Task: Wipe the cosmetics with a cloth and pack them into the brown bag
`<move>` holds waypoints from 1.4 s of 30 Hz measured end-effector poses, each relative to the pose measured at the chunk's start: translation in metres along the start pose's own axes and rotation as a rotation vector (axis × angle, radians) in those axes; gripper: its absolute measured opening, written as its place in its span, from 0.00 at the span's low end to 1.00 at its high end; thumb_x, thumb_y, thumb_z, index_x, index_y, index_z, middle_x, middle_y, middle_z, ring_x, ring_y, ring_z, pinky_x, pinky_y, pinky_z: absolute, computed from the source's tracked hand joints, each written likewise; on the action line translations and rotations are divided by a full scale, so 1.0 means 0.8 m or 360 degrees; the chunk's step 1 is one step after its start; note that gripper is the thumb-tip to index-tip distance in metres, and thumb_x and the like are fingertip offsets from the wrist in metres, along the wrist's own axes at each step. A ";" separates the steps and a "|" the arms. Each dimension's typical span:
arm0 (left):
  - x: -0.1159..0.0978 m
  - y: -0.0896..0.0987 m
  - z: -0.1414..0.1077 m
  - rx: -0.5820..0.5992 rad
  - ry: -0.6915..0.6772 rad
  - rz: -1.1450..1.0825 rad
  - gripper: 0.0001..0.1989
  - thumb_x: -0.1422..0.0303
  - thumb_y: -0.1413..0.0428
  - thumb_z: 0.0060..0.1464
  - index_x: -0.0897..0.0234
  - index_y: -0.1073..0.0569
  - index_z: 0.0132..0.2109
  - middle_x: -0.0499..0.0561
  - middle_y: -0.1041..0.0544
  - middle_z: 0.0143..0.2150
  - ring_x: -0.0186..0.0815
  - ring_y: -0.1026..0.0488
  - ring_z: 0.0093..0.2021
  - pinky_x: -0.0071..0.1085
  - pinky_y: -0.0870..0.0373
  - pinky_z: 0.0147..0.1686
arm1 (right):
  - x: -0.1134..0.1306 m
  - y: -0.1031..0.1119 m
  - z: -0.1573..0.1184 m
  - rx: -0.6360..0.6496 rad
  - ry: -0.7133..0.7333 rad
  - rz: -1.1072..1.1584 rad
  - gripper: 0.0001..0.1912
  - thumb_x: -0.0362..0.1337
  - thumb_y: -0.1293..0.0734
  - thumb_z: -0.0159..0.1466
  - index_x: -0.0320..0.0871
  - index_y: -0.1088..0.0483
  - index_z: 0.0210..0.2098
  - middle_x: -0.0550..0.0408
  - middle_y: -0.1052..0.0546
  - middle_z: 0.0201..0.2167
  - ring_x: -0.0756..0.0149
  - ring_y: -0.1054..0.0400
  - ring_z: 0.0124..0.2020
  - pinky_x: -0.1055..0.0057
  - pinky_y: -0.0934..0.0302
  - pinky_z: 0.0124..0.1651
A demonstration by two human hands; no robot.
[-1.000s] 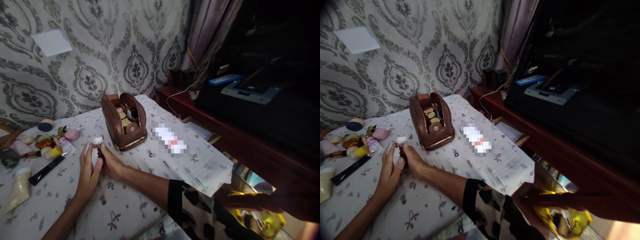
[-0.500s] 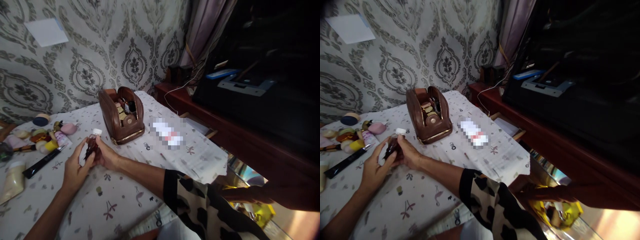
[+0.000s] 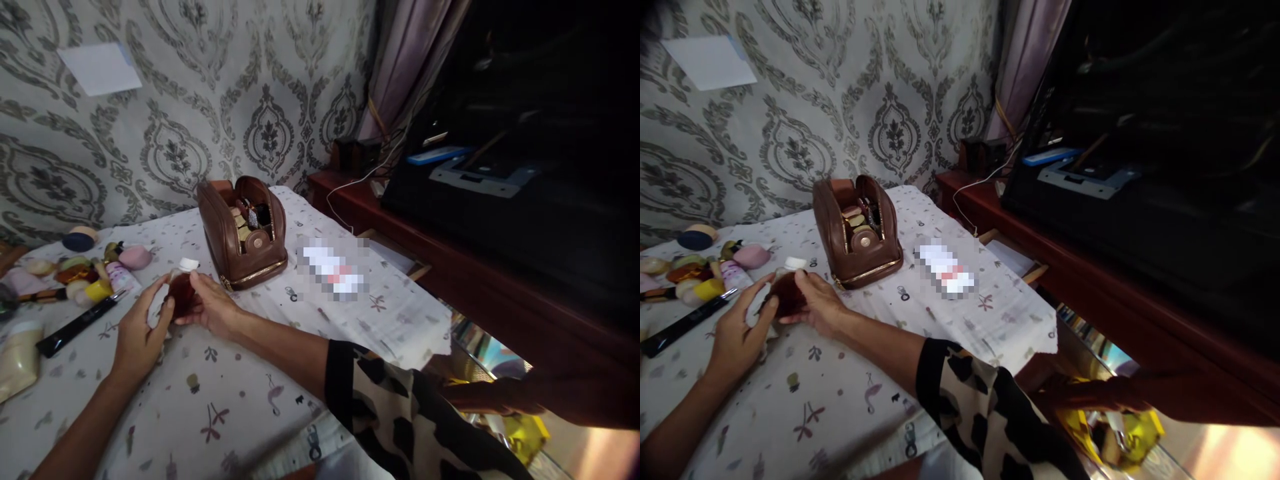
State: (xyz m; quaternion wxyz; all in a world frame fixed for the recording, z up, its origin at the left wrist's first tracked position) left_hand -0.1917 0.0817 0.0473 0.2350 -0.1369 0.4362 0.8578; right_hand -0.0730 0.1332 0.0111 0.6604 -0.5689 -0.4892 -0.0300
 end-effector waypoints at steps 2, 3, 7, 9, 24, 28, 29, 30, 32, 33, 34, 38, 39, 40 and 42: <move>-0.002 0.000 0.000 -0.0010 -0.0043 0.0032 0.28 0.54 0.49 0.62 0.63 0.34 0.65 0.60 0.27 0.61 0.50 0.28 0.60 0.46 0.32 0.60 | -0.001 -0.003 -0.003 0.0091 0.0035 -0.0061 0.24 0.59 0.30 0.59 0.45 0.36 0.36 0.62 0.28 0.26 0.73 0.31 0.24 0.74 0.29 0.26; -0.003 0.000 0.000 -0.0019 -0.0066 0.0041 0.31 0.54 0.49 0.62 0.64 0.36 0.67 0.61 0.29 0.63 0.52 0.31 0.62 0.48 0.34 0.61 | -0.002 -0.005 -0.004 0.0131 0.0051 -0.0093 0.26 0.59 0.28 0.56 0.44 0.36 0.36 0.62 0.28 0.26 0.72 0.31 0.24 0.74 0.29 0.26; -0.003 0.002 -0.002 -0.0067 -0.0206 -0.0003 0.36 0.54 0.48 0.62 0.60 0.47 0.72 0.61 0.39 0.70 0.53 0.42 0.70 0.51 0.44 0.68 | -0.009 -0.007 -0.003 0.0187 0.0107 -0.0219 0.32 0.62 0.25 0.48 0.45 0.33 0.37 0.60 0.27 0.28 0.72 0.31 0.25 0.74 0.30 0.25; -0.005 0.003 -0.004 -0.0076 -0.0268 -0.0087 0.35 0.55 0.50 0.64 0.57 0.50 0.73 0.57 0.42 0.72 0.50 0.46 0.72 0.50 0.48 0.70 | -0.012 -0.007 -0.001 0.0186 0.0133 -0.0284 0.32 0.62 0.26 0.49 0.45 0.31 0.40 0.59 0.27 0.32 0.71 0.31 0.26 0.73 0.30 0.25; 0.004 0.011 0.002 -0.0171 0.0261 -0.0241 0.16 0.54 0.53 0.63 0.61 0.37 0.33 0.43 0.37 0.26 0.33 0.39 0.27 0.30 0.40 0.28 | -0.017 -0.004 0.000 0.0284 0.0100 -0.0611 0.33 0.64 0.34 0.59 0.42 0.28 0.47 0.54 0.27 0.37 0.70 0.31 0.30 0.72 0.29 0.31; 0.011 0.008 0.000 -0.0259 0.0303 -0.0208 0.19 0.52 0.56 0.64 0.62 0.36 0.33 0.45 0.34 0.26 0.34 0.37 0.27 0.31 0.40 0.29 | -0.017 -0.003 0.001 0.0295 0.0142 -0.0756 0.31 0.64 0.35 0.59 0.41 0.29 0.41 0.58 0.29 0.31 0.73 0.32 0.24 0.74 0.31 0.26; 0.011 0.007 0.000 -0.0273 0.0298 -0.0225 0.21 0.51 0.57 0.65 0.62 0.36 0.33 0.46 0.34 0.27 0.34 0.37 0.28 0.32 0.39 0.29 | -0.016 -0.003 0.001 0.0286 0.0151 -0.0817 0.30 0.64 0.35 0.60 0.41 0.30 0.39 0.59 0.29 0.30 0.73 0.32 0.23 0.74 0.32 0.25; 0.011 0.006 0.001 -0.0286 0.0281 -0.0243 0.22 0.49 0.58 0.65 0.62 0.35 0.33 0.46 0.34 0.27 0.34 0.37 0.28 0.32 0.39 0.30 | -0.016 -0.003 0.000 0.0273 0.0157 -0.0869 0.30 0.64 0.36 0.61 0.40 0.31 0.38 0.59 0.29 0.28 0.73 0.32 0.21 0.74 0.33 0.23; 0.010 0.005 0.002 -0.0296 0.0258 -0.0294 0.24 0.48 0.60 0.66 0.61 0.37 0.32 0.46 0.35 0.26 0.33 0.37 0.28 0.31 0.38 0.30 | -0.016 -0.005 -0.002 0.0284 0.0163 -0.0936 0.30 0.64 0.36 0.61 0.41 0.33 0.37 0.59 0.29 0.25 0.71 0.31 0.20 0.74 0.35 0.21; 0.010 0.006 0.003 -0.0329 0.0268 -0.0312 0.24 0.48 0.60 0.66 0.61 0.38 0.32 0.45 0.36 0.26 0.33 0.38 0.27 0.31 0.38 0.29 | -0.017 -0.007 -0.004 0.0322 0.0161 -0.0942 0.30 0.65 0.36 0.60 0.42 0.33 0.39 0.59 0.28 0.25 0.69 0.30 0.20 0.74 0.36 0.20; 0.011 0.007 0.004 -0.0361 0.0285 -0.0335 0.24 0.48 0.61 0.66 0.60 0.38 0.32 0.45 0.36 0.26 0.33 0.38 0.27 0.31 0.38 0.29 | -0.017 -0.009 -0.006 0.0358 0.0156 -0.0943 0.30 0.65 0.36 0.60 0.43 0.34 0.40 0.59 0.27 0.25 0.67 0.29 0.20 0.74 0.36 0.19; 0.007 0.009 0.001 -0.0388 0.0278 -0.0426 0.21 0.51 0.60 0.68 0.61 0.32 0.41 0.49 0.29 0.32 0.36 0.30 0.34 0.32 0.32 0.38 | -0.015 -0.015 -0.015 0.0390 0.0171 -0.0924 0.31 0.65 0.35 0.59 0.45 0.34 0.45 0.59 0.26 0.26 0.65 0.27 0.20 0.74 0.38 0.16; 0.005 0.007 -0.001 -0.0346 0.0244 -0.0446 0.21 0.51 0.60 0.68 0.62 0.31 0.46 0.51 0.27 0.36 0.37 0.28 0.38 0.33 0.31 0.42 | -0.014 -0.015 -0.017 0.0388 0.0174 -0.0924 0.31 0.65 0.35 0.59 0.46 0.34 0.47 0.59 0.25 0.26 0.65 0.27 0.19 0.74 0.39 0.16; 0.002 0.006 -0.002 -0.0293 0.0194 -0.0461 0.21 0.52 0.60 0.68 0.62 0.31 0.50 0.53 0.25 0.41 0.38 0.27 0.43 0.34 0.30 0.46 | -0.013 -0.016 -0.018 0.0385 0.0172 -0.0928 0.32 0.64 0.35 0.59 0.46 0.34 0.49 0.59 0.25 0.26 0.66 0.27 0.18 0.74 0.39 0.15; -0.005 0.003 -0.005 -0.0179 0.0055 -0.0463 0.24 0.53 0.59 0.68 0.63 0.34 0.59 0.58 0.25 0.53 0.41 0.28 0.54 0.38 0.33 0.55 | -0.012 -0.016 -0.018 0.0374 0.0155 -0.0938 0.33 0.64 0.36 0.60 0.46 0.35 0.51 0.60 0.26 0.24 0.66 0.28 0.17 0.73 0.39 0.15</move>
Point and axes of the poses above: each hand's wrist, its own z-axis towards the middle knuckle, its own y-axis out of the back of the hand, x = y × z, the point moved 4 cm from there along z, towards the middle knuckle
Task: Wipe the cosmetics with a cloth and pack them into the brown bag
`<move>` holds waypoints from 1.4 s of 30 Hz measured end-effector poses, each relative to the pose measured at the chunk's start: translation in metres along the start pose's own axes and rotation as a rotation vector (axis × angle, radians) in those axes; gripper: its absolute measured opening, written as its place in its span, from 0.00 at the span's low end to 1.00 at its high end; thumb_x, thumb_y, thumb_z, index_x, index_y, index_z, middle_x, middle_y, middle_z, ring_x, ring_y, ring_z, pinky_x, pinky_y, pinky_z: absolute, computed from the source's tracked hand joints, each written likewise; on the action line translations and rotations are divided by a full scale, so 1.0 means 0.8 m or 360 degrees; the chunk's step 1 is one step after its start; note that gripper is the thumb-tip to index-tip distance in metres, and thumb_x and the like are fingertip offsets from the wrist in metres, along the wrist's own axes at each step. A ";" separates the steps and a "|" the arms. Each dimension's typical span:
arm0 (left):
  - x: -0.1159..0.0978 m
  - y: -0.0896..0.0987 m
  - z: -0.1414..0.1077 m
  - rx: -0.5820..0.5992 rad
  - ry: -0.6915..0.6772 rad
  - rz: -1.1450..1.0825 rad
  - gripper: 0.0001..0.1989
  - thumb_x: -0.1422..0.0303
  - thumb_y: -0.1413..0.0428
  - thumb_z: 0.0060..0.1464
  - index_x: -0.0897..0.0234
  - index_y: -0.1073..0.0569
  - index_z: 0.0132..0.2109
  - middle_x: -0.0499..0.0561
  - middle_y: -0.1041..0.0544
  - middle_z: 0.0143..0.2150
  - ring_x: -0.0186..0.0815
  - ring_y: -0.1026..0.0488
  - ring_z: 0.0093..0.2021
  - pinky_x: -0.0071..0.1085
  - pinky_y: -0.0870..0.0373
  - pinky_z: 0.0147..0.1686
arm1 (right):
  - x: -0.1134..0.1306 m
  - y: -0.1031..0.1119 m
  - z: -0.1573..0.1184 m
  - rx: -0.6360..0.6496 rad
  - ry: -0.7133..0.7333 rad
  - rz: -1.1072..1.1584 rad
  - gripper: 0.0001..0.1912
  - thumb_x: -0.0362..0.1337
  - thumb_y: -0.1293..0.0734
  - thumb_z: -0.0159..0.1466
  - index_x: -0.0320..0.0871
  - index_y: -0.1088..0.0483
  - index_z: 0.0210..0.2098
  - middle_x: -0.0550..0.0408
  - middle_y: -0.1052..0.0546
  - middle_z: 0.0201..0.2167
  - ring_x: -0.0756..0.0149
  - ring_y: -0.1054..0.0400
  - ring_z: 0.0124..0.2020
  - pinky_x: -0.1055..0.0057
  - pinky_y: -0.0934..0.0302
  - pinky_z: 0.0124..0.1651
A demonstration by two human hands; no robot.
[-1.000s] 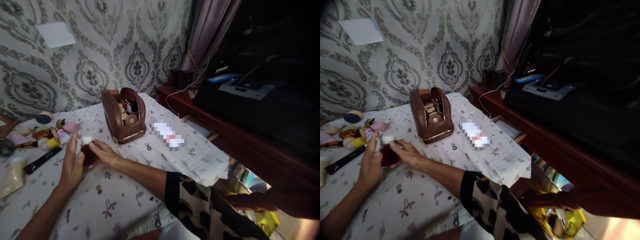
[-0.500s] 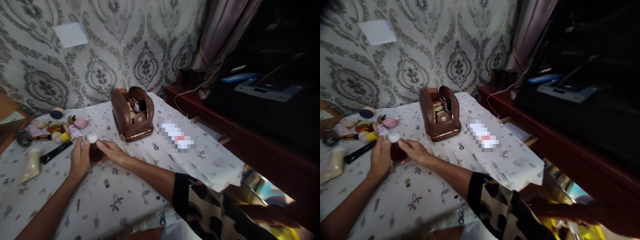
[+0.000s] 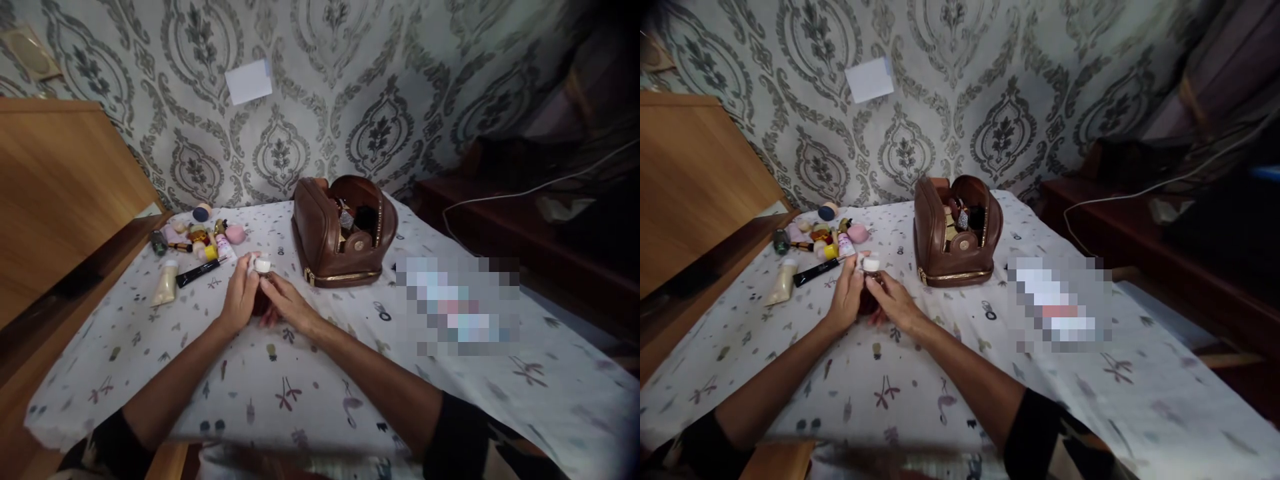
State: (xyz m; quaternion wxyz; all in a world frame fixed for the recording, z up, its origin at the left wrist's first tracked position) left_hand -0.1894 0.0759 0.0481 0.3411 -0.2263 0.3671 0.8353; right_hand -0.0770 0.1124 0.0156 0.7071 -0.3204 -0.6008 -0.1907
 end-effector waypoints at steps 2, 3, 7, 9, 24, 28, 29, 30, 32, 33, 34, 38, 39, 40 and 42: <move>-0.005 -0.003 -0.002 0.0107 -0.0144 0.0036 0.27 0.53 0.60 0.69 0.63 0.38 0.66 0.61 0.31 0.62 0.43 0.34 0.63 0.43 0.39 0.63 | 0.000 0.001 0.000 -0.0018 -0.0024 0.0011 0.32 0.64 0.37 0.61 0.45 0.35 0.51 0.61 0.27 0.20 0.65 0.29 0.15 0.74 0.40 0.14; -0.008 -0.004 -0.003 0.0147 -0.0212 0.0066 0.27 0.55 0.60 0.69 0.62 0.41 0.68 0.61 0.34 0.65 0.44 0.38 0.66 0.44 0.42 0.65 | 0.001 0.002 0.001 -0.0034 -0.0032 0.0033 0.32 0.64 0.37 0.61 0.45 0.35 0.50 0.62 0.28 0.20 0.65 0.30 0.15 0.74 0.41 0.15; -0.013 -0.009 -0.002 0.0335 -0.0458 0.0241 0.29 0.61 0.57 0.69 0.58 0.50 0.73 0.61 0.44 0.72 0.45 0.47 0.72 0.48 0.47 0.69 | -0.001 0.005 0.002 -0.0104 -0.0054 0.0246 0.30 0.64 0.37 0.61 0.47 0.37 0.50 0.63 0.28 0.20 0.66 0.30 0.16 0.73 0.39 0.16; -0.014 -0.012 -0.001 0.0428 -0.0575 0.0330 0.35 0.61 0.50 0.65 0.59 0.53 0.74 0.62 0.46 0.73 0.48 0.49 0.73 0.49 0.46 0.69 | -0.002 0.008 0.003 -0.0168 -0.0051 0.0364 0.30 0.64 0.37 0.62 0.46 0.36 0.48 0.62 0.28 0.21 0.67 0.31 0.17 0.72 0.37 0.17; -0.005 0.002 0.005 0.0245 -0.0482 0.0215 0.18 0.66 0.48 0.65 0.61 0.27 0.60 0.58 0.22 0.56 0.40 0.24 0.55 0.38 0.27 0.57 | 0.004 0.017 0.006 -0.0254 -0.0111 0.0582 0.20 0.56 0.34 0.65 0.47 0.40 0.42 0.65 0.26 0.23 0.74 0.30 0.17 0.82 0.42 0.16; -0.010 0.006 0.008 0.0138 -0.0375 0.0188 0.13 0.64 0.47 0.64 0.63 0.22 0.48 0.54 0.17 0.44 0.37 0.20 0.42 0.32 0.24 0.45 | 0.002 0.018 0.007 -0.0277 -0.0085 0.0676 0.21 0.54 0.30 0.62 0.45 0.38 0.39 0.62 0.24 0.24 0.74 0.28 0.19 0.82 0.39 0.19; -0.012 0.007 0.009 0.0125 -0.0352 0.0181 0.12 0.64 0.47 0.63 0.63 0.22 0.46 0.54 0.17 0.41 0.36 0.21 0.40 0.31 0.25 0.43 | 0.003 0.018 0.006 -0.0270 -0.0074 0.0689 0.20 0.53 0.29 0.62 0.44 0.37 0.38 0.61 0.24 0.24 0.74 0.29 0.20 0.82 0.39 0.20; -0.012 0.008 0.010 0.0115 -0.0322 0.0175 0.12 0.63 0.47 0.63 0.64 0.22 0.44 0.53 0.18 0.39 0.35 0.22 0.38 0.30 0.26 0.41 | 0.003 0.017 0.005 -0.0252 -0.0067 0.0700 0.20 0.51 0.29 0.61 0.43 0.36 0.38 0.60 0.23 0.24 0.74 0.28 0.20 0.82 0.39 0.20; -0.011 0.011 0.013 0.0091 -0.0217 0.0174 0.12 0.63 0.48 0.63 0.65 0.22 0.40 0.52 0.19 0.35 0.34 0.24 0.35 0.29 0.29 0.38 | 0.005 0.014 0.004 -0.0200 -0.0066 0.0734 0.19 0.48 0.26 0.59 0.43 0.34 0.39 0.59 0.22 0.26 0.74 0.27 0.22 0.81 0.37 0.21; -0.009 0.013 0.014 0.0067 -0.0145 0.0179 0.13 0.62 0.49 0.63 0.65 0.23 0.38 0.50 0.21 0.33 0.33 0.26 0.32 0.29 0.30 0.36 | 0.005 0.013 0.003 -0.0178 -0.0070 0.0754 0.19 0.46 0.25 0.58 0.43 0.34 0.40 0.58 0.22 0.28 0.73 0.26 0.23 0.81 0.36 0.23; -0.007 0.015 0.015 0.0037 -0.0069 0.0182 0.14 0.62 0.49 0.64 0.64 0.25 0.35 0.49 0.23 0.29 0.32 0.29 0.30 0.28 0.32 0.34 | 0.005 0.012 0.002 -0.0162 -0.0075 0.0769 0.20 0.44 0.24 0.56 0.43 0.34 0.41 0.58 0.21 0.30 0.73 0.25 0.25 0.81 0.36 0.24; 0.002 0.021 0.018 -0.0060 0.0146 0.0150 0.17 0.59 0.51 0.64 0.63 0.34 0.28 0.43 0.36 0.23 0.30 0.38 0.25 0.27 0.40 0.29 | 0.004 0.015 0.002 -0.0187 -0.0069 0.0717 0.23 0.41 0.22 0.52 0.43 0.33 0.41 0.60 0.22 0.28 0.75 0.29 0.23 0.81 0.38 0.24; 0.004 0.021 0.019 -0.0063 0.0170 0.0134 0.18 0.59 0.52 0.64 0.62 0.35 0.28 0.43 0.37 0.23 0.30 0.39 0.26 0.27 0.40 0.29 | 0.004 0.016 0.003 -0.0202 -0.0062 0.0693 0.23 0.41 0.21 0.51 0.43 0.32 0.41 0.60 0.23 0.27 0.76 0.30 0.22 0.81 0.40 0.22; 0.005 0.020 0.019 -0.0060 0.0189 0.0120 0.18 0.58 0.52 0.64 0.62 0.36 0.28 0.43 0.37 0.23 0.30 0.39 0.26 0.27 0.40 0.29 | 0.003 0.017 0.003 -0.0217 -0.0055 0.0677 0.23 0.42 0.21 0.51 0.43 0.32 0.41 0.61 0.23 0.26 0.76 0.32 0.20 0.82 0.41 0.21; 0.007 0.019 0.018 -0.0044 0.0208 0.0100 0.19 0.57 0.53 0.65 0.62 0.35 0.29 0.43 0.36 0.24 0.31 0.38 0.27 0.27 0.39 0.30 | 0.003 0.018 0.004 -0.0237 -0.0041 0.0663 0.24 0.44 0.21 0.51 0.43 0.32 0.41 0.61 0.24 0.26 0.77 0.33 0.20 0.81 0.42 0.21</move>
Point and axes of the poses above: each hand's wrist, its own z-axis towards the middle knuckle, its own y-axis out of the back of the hand, x = y × z, the point moved 4 cm from there along z, towards the middle knuckle
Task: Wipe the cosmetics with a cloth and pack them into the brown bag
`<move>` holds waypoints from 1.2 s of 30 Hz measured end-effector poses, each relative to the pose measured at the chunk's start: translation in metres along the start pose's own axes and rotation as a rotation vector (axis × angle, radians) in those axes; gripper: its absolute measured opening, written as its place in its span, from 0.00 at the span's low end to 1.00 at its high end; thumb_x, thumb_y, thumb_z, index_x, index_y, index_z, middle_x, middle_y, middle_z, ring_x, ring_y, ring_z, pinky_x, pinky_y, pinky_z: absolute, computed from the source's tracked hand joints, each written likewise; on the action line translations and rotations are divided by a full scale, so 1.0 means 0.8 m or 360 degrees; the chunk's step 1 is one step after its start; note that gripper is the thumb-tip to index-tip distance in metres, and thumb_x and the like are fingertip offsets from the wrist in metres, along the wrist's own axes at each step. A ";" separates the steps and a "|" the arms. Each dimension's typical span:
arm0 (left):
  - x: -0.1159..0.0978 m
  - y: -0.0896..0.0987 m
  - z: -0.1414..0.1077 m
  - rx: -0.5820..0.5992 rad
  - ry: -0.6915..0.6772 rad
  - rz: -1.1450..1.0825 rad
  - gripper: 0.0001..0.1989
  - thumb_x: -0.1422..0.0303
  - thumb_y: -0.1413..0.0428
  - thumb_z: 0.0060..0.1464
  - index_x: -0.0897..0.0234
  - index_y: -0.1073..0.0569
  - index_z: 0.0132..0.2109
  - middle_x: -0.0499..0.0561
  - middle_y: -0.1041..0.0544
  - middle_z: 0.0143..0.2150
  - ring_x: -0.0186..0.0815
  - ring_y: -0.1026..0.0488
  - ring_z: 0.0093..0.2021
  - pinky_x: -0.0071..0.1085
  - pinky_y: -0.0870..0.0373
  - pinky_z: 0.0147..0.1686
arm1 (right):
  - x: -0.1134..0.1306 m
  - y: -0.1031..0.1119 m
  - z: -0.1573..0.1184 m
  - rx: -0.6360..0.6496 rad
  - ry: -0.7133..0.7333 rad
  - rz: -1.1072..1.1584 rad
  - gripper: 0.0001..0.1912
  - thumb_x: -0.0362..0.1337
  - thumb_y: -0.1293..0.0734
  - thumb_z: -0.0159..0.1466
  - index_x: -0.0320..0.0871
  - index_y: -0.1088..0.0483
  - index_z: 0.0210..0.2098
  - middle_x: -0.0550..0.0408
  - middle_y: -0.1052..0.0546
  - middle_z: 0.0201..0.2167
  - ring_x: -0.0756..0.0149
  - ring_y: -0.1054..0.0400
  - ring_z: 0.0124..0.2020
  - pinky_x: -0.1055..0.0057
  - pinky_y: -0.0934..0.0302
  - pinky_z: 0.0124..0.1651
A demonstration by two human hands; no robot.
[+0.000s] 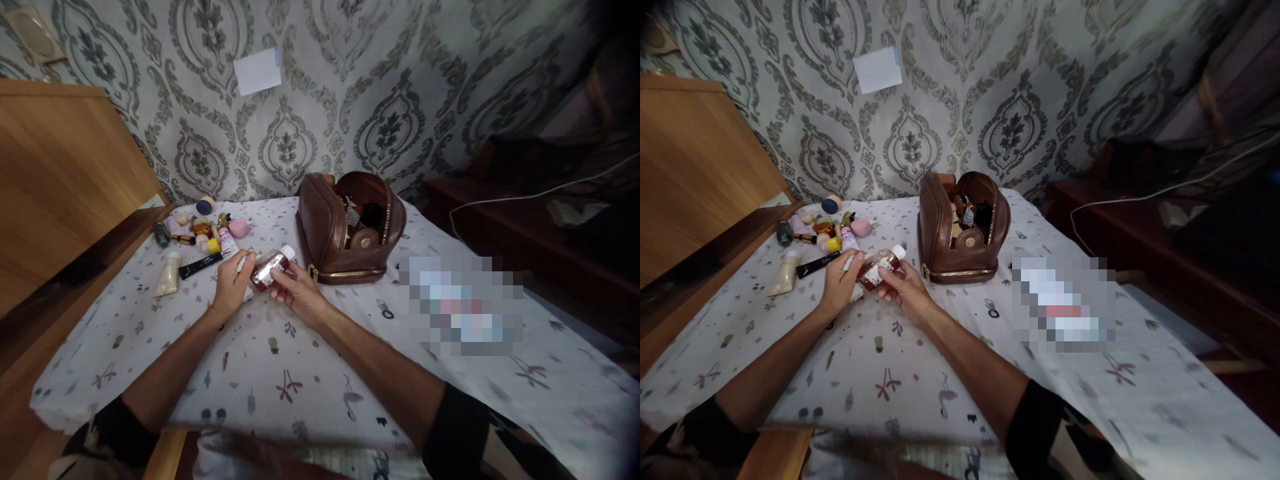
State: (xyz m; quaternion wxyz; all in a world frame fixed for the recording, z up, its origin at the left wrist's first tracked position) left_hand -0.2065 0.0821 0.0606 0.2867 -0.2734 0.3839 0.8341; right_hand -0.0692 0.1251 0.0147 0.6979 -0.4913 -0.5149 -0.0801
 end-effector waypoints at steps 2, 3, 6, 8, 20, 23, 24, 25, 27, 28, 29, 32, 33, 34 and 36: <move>0.001 -0.002 -0.001 0.0044 -0.0014 -0.0027 0.18 0.56 0.54 0.66 0.63 0.31 0.33 0.46 0.30 0.27 0.32 0.33 0.30 0.28 0.36 0.34 | -0.001 0.000 0.001 -0.0001 0.0004 -0.0011 0.24 0.45 0.22 0.52 0.44 0.33 0.41 0.61 0.23 0.28 0.76 0.31 0.21 0.81 0.41 0.21; 0.001 -0.004 -0.002 0.0078 -0.0043 -0.0041 0.18 0.56 0.55 0.66 0.64 0.28 0.36 0.48 0.26 0.31 0.34 0.30 0.33 0.29 0.34 0.37 | -0.002 0.000 0.001 0.0004 0.0003 -0.0025 0.24 0.45 0.22 0.53 0.44 0.33 0.42 0.60 0.23 0.28 0.75 0.30 0.22 0.81 0.40 0.22; -0.005 -0.010 -0.007 0.0238 -0.0232 -0.0020 0.18 0.57 0.53 0.66 0.65 0.27 0.51 0.55 0.22 0.46 0.39 0.26 0.46 0.34 0.31 0.49 | -0.005 0.000 0.003 0.0054 -0.0005 -0.0096 0.27 0.48 0.23 0.52 0.45 0.34 0.45 0.61 0.23 0.29 0.73 0.28 0.23 0.78 0.36 0.23; -0.012 -0.012 -0.010 0.0334 -0.0381 0.0039 0.20 0.59 0.51 0.65 0.64 0.30 0.58 0.58 0.24 0.51 0.41 0.27 0.51 0.37 0.32 0.53 | -0.008 0.000 0.004 0.0092 -0.0004 -0.0151 0.29 0.50 0.23 0.51 0.44 0.34 0.45 0.62 0.24 0.27 0.73 0.28 0.21 0.78 0.36 0.21; -0.018 -0.008 -0.011 0.0254 -0.0558 -0.0066 0.15 0.64 0.49 0.65 0.64 0.23 0.52 0.59 0.21 0.52 0.41 0.25 0.53 0.38 0.30 0.55 | -0.006 0.000 0.001 -0.0048 -0.0067 -0.0074 0.22 0.52 0.25 0.55 0.42 0.33 0.35 0.61 0.26 0.19 0.74 0.34 0.16 0.80 0.44 0.17; -0.013 -0.003 -0.008 0.0134 -0.0347 -0.0121 0.18 0.60 0.52 0.67 0.65 0.20 0.44 0.54 0.18 0.41 0.37 0.23 0.42 0.34 0.29 0.45 | -0.003 -0.004 -0.001 0.0054 -0.0124 0.0055 0.21 0.47 0.23 0.54 0.41 0.31 0.36 0.59 0.23 0.24 0.76 0.32 0.19 0.81 0.39 0.20; -0.011 -0.001 -0.007 0.0088 -0.0267 -0.0136 0.20 0.59 0.53 0.67 0.65 0.20 0.41 0.53 0.19 0.37 0.36 0.23 0.38 0.32 0.29 0.41 | -0.002 -0.005 -0.002 0.0086 -0.0135 0.0093 0.21 0.46 0.22 0.52 0.41 0.31 0.35 0.59 0.22 0.26 0.77 0.31 0.20 0.82 0.37 0.22; -0.008 0.001 -0.006 0.0039 -0.0191 -0.0150 0.22 0.57 0.53 0.67 0.65 0.20 0.38 0.51 0.20 0.33 0.35 0.25 0.33 0.30 0.31 0.37 | -0.001 -0.006 -0.003 0.0112 -0.0143 0.0124 0.21 0.44 0.21 0.51 0.41 0.30 0.35 0.59 0.22 0.27 0.77 0.31 0.20 0.82 0.36 0.23; -0.002 0.003 -0.004 -0.0041 -0.0069 -0.0177 0.24 0.54 0.53 0.66 0.65 0.22 0.33 0.49 0.24 0.26 0.33 0.30 0.27 0.29 0.34 0.31 | 0.000 -0.006 -0.004 0.0150 -0.0154 0.0158 0.22 0.41 0.19 0.49 0.42 0.30 0.37 0.60 0.22 0.29 0.78 0.31 0.21 0.82 0.35 0.25; 0.000 0.003 -0.004 -0.0062 -0.0032 -0.0187 0.25 0.53 0.53 0.66 0.65 0.23 0.31 0.48 0.25 0.25 0.32 0.32 0.26 0.29 0.35 0.29 | 0.000 -0.006 -0.005 0.0162 -0.0157 0.0158 0.23 0.40 0.19 0.49 0.43 0.30 0.39 0.61 0.22 0.28 0.78 0.31 0.21 0.81 0.35 0.25; 0.002 0.003 -0.003 -0.0069 -0.0010 -0.0192 0.25 0.52 0.53 0.65 0.65 0.24 0.30 0.47 0.26 0.24 0.32 0.33 0.25 0.29 0.36 0.29 | -0.001 -0.006 -0.004 0.0169 -0.0162 0.0142 0.24 0.40 0.19 0.49 0.43 0.30 0.39 0.61 0.22 0.28 0.78 0.32 0.21 0.82 0.35 0.25; 0.004 0.003 -0.001 -0.0038 0.0008 -0.0158 0.25 0.50 0.54 0.65 0.64 0.25 0.31 0.47 0.27 0.25 0.33 0.32 0.26 0.29 0.35 0.30 | -0.003 -0.003 -0.002 0.0152 -0.0167 0.0030 0.24 0.45 0.19 0.48 0.42 0.30 0.36 0.62 0.24 0.25 0.78 0.33 0.19 0.82 0.39 0.21; 0.003 0.003 0.000 -0.0017 0.0001 -0.0145 0.25 0.50 0.55 0.65 0.64 0.25 0.33 0.48 0.25 0.27 0.34 0.30 0.28 0.30 0.34 0.32 | -0.004 -0.003 -0.002 0.0151 -0.0164 -0.0027 0.25 0.47 0.19 0.47 0.41 0.31 0.35 0.62 0.24 0.24 0.78 0.34 0.18 0.82 0.41 0.20; 0.001 0.004 0.001 0.0004 -0.0017 -0.0135 0.26 0.50 0.56 0.66 0.64 0.25 0.34 0.49 0.24 0.30 0.35 0.29 0.31 0.31 0.33 0.35 | -0.005 -0.004 -0.001 0.0165 -0.0160 -0.0092 0.25 0.49 0.20 0.47 0.41 0.31 0.33 0.62 0.25 0.23 0.78 0.34 0.17 0.81 0.42 0.19; -0.006 0.005 0.001 0.0058 -0.0097 -0.0139 0.26 0.49 0.57 0.66 0.64 0.24 0.39 0.52 0.22 0.36 0.37 0.26 0.38 0.33 0.31 0.42 | -0.006 -0.007 -0.001 0.0239 -0.0144 -0.0234 0.26 0.51 0.20 0.46 0.40 0.32 0.31 0.61 0.26 0.22 0.77 0.34 0.17 0.80 0.44 0.18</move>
Point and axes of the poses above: each hand's wrist, its own z-axis towards the middle knuckle, its own y-axis out of the back of the hand, x = y × z, the point moved 4 cm from there along z, towards the middle knuckle
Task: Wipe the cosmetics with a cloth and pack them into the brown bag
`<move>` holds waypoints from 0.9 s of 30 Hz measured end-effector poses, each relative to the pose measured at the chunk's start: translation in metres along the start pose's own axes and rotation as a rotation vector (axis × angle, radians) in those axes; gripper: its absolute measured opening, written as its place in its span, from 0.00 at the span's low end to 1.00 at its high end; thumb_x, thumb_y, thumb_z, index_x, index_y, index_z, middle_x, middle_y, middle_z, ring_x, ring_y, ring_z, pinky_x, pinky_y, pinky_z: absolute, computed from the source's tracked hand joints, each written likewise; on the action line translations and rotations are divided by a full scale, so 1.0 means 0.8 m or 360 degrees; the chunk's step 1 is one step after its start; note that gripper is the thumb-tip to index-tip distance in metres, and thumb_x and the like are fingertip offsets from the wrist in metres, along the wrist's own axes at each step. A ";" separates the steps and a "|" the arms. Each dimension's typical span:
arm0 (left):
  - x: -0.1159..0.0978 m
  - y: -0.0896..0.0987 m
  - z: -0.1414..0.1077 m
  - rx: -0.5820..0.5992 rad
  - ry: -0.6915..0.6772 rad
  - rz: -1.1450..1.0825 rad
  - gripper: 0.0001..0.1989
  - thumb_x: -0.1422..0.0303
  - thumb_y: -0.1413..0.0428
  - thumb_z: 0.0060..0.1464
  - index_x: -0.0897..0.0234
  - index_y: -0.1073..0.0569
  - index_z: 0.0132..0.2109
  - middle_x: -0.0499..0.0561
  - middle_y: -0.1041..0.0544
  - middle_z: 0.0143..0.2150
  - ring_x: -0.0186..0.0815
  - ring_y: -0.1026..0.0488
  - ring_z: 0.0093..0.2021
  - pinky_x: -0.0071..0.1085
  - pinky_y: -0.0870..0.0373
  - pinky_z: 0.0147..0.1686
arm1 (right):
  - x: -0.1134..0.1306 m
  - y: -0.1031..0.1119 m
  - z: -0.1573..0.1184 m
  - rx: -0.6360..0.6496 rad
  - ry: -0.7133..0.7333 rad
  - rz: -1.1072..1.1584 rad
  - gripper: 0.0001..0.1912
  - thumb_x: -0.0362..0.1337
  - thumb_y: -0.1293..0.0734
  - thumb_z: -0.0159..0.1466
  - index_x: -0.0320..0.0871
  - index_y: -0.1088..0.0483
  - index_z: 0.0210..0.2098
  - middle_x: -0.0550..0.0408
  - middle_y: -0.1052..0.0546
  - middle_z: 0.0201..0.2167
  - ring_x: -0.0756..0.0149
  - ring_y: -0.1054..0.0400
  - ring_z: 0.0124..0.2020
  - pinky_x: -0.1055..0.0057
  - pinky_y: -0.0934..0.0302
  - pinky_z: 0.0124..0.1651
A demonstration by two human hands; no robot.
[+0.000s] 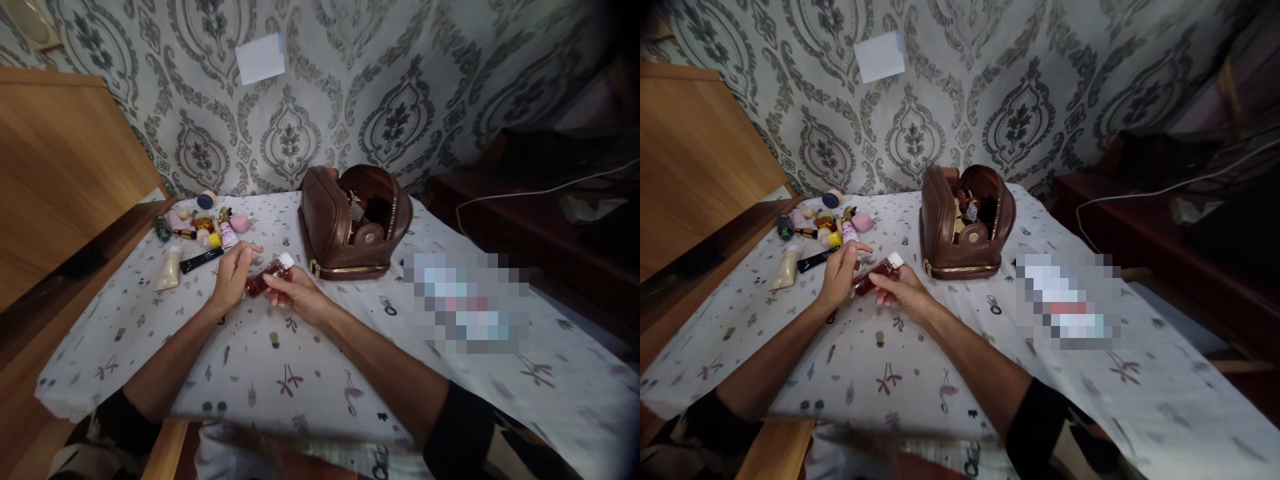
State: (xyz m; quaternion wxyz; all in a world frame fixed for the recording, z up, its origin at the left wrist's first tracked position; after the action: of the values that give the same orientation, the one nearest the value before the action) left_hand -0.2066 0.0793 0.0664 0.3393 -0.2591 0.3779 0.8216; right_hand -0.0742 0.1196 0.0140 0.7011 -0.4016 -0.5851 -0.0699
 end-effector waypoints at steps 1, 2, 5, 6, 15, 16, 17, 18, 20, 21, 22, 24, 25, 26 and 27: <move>-0.005 0.000 0.000 0.0046 -0.0056 -0.0018 0.27 0.49 0.58 0.66 0.64 0.24 0.42 0.53 0.22 0.40 0.39 0.26 0.42 0.34 0.30 0.45 | 0.000 -0.002 0.000 0.0046 0.0005 -0.0072 0.26 0.51 0.21 0.47 0.40 0.32 0.31 0.61 0.26 0.22 0.76 0.34 0.16 0.80 0.45 0.17; -0.010 -0.001 -0.001 0.0121 -0.0107 -0.0048 0.27 0.48 0.59 0.66 0.65 0.24 0.46 0.55 0.22 0.43 0.40 0.26 0.45 0.36 0.30 0.48 | -0.001 -0.004 -0.001 0.0085 0.0010 -0.0134 0.25 0.51 0.21 0.48 0.40 0.32 0.31 0.61 0.26 0.21 0.75 0.33 0.16 0.79 0.45 0.17; -0.022 -0.011 -0.006 0.0485 -0.0224 -0.0142 0.29 0.49 0.55 0.65 0.64 0.30 0.60 0.59 0.26 0.58 0.45 0.28 0.55 0.41 0.33 0.57 | -0.003 -0.006 -0.003 0.0129 0.0037 -0.0226 0.25 0.51 0.22 0.49 0.41 0.33 0.34 0.63 0.27 0.20 0.74 0.34 0.15 0.78 0.45 0.17; -0.024 -0.014 -0.008 0.0603 -0.0250 -0.0155 0.29 0.50 0.53 0.64 0.63 0.33 0.64 0.60 0.29 0.62 0.47 0.30 0.59 0.42 0.35 0.59 | -0.003 -0.006 -0.003 0.0126 0.0051 -0.0227 0.26 0.51 0.22 0.49 0.42 0.33 0.36 0.63 0.27 0.20 0.73 0.34 0.15 0.78 0.44 0.17; -0.007 -0.019 -0.006 0.0806 -0.0310 -0.0063 0.32 0.61 0.42 0.59 0.62 0.37 0.68 0.60 0.31 0.65 0.47 0.31 0.62 0.41 0.36 0.63 | 0.002 0.006 -0.002 -0.0220 0.0041 0.0161 0.24 0.49 0.22 0.50 0.42 0.32 0.36 0.62 0.26 0.20 0.76 0.36 0.16 0.80 0.46 0.17; -0.005 -0.019 -0.005 0.0779 -0.0287 -0.0036 0.30 0.61 0.42 0.59 0.63 0.35 0.67 0.60 0.28 0.63 0.47 0.29 0.60 0.41 0.34 0.61 | 0.003 0.009 -0.001 -0.0266 0.0033 0.0217 0.24 0.50 0.22 0.50 0.42 0.32 0.35 0.62 0.25 0.20 0.77 0.36 0.16 0.81 0.46 0.17; -0.003 -0.019 -0.004 0.0734 -0.0259 0.0001 0.29 0.60 0.42 0.59 0.64 0.33 0.65 0.60 0.26 0.61 0.46 0.27 0.58 0.40 0.32 0.59 | 0.004 0.011 -0.001 -0.0305 0.0028 0.0267 0.24 0.50 0.21 0.49 0.42 0.32 0.34 0.62 0.25 0.20 0.78 0.36 0.16 0.81 0.47 0.17; -0.001 -0.019 -0.004 0.0677 -0.0230 0.0044 0.27 0.60 0.42 0.59 0.64 0.30 0.63 0.59 0.24 0.58 0.46 0.25 0.56 0.39 0.31 0.57 | 0.006 0.013 0.000 -0.0339 0.0033 0.0309 0.24 0.51 0.21 0.48 0.41 0.31 0.33 0.61 0.25 0.20 0.78 0.36 0.16 0.81 0.47 0.17; 0.002 -0.018 -0.004 0.0553 -0.0177 0.0131 0.24 0.59 0.43 0.59 0.65 0.27 0.59 0.58 0.21 0.55 0.45 0.24 0.53 0.38 0.29 0.54 | 0.008 0.017 0.001 -0.0383 0.0046 0.0357 0.25 0.52 0.21 0.47 0.41 0.31 0.31 0.60 0.25 0.20 0.78 0.36 0.16 0.82 0.48 0.17; 0.004 -0.017 -0.004 0.0498 -0.0147 0.0161 0.23 0.58 0.43 0.59 0.65 0.26 0.57 0.57 0.20 0.53 0.44 0.22 0.50 0.37 0.28 0.52 | 0.009 0.018 0.001 -0.0397 0.0050 0.0367 0.26 0.53 0.21 0.47 0.41 0.31 0.30 0.60 0.25 0.20 0.78 0.37 0.16 0.82 0.49 0.17; 0.006 -0.016 -0.005 0.0449 -0.0104 0.0172 0.22 0.58 0.44 0.60 0.65 0.26 0.57 0.56 0.19 0.50 0.42 0.21 0.46 0.35 0.26 0.48 | 0.010 0.019 0.001 -0.0409 0.0052 0.0371 0.26 0.53 0.21 0.46 0.41 0.32 0.30 0.61 0.26 0.19 0.78 0.37 0.16 0.81 0.50 0.16; 0.012 -0.014 -0.005 0.0364 0.0033 0.0131 0.22 0.57 0.45 0.60 0.65 0.26 0.56 0.53 0.18 0.42 0.35 0.22 0.31 0.31 0.25 0.36 | 0.010 0.019 0.001 -0.0427 0.0057 0.0361 0.27 0.53 0.21 0.44 0.43 0.33 0.31 0.63 0.27 0.18 0.78 0.40 0.14 0.81 0.53 0.15; 0.016 -0.012 -0.005 0.0325 0.0121 0.0082 0.22 0.56 0.46 0.61 0.65 0.26 0.56 0.50 0.18 0.36 0.32 0.26 0.24 0.29 0.28 0.29 | 0.010 0.018 0.001 -0.0431 0.0064 0.0343 0.27 0.53 0.20 0.44 0.44 0.32 0.32 0.65 0.28 0.17 0.79 0.41 0.14 0.81 0.55 0.15; 0.018 -0.011 -0.006 0.0290 0.0206 0.0025 0.23 0.56 0.46 0.61 0.66 0.26 0.56 0.48 0.20 0.30 0.30 0.31 0.19 0.27 0.31 0.23 | 0.010 0.017 0.001 -0.0437 0.0084 0.0318 0.28 0.52 0.20 0.44 0.44 0.31 0.34 0.66 0.29 0.17 0.79 0.42 0.14 0.81 0.56 0.15; 0.020 -0.010 -0.006 0.0258 0.0272 -0.0029 0.23 0.55 0.47 0.61 0.66 0.26 0.55 0.46 0.22 0.27 0.28 0.35 0.16 0.26 0.35 0.20 | 0.010 0.017 0.001 -0.0439 0.0111 0.0286 0.28 0.51 0.20 0.44 0.45 0.30 0.36 0.67 0.29 0.17 0.78 0.41 0.15 0.81 0.56 0.16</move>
State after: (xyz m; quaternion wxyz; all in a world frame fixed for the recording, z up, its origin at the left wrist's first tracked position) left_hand -0.2103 0.0853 0.0490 0.3331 -0.3034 0.4682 0.7601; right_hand -0.0646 0.1318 0.0146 0.6625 -0.5420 -0.5071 -0.1005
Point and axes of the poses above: each hand's wrist, its own z-axis towards the middle knuckle, its own y-axis out of the back of the hand, x = y × z, the point moved 4 cm from there along z, towards the middle knuckle
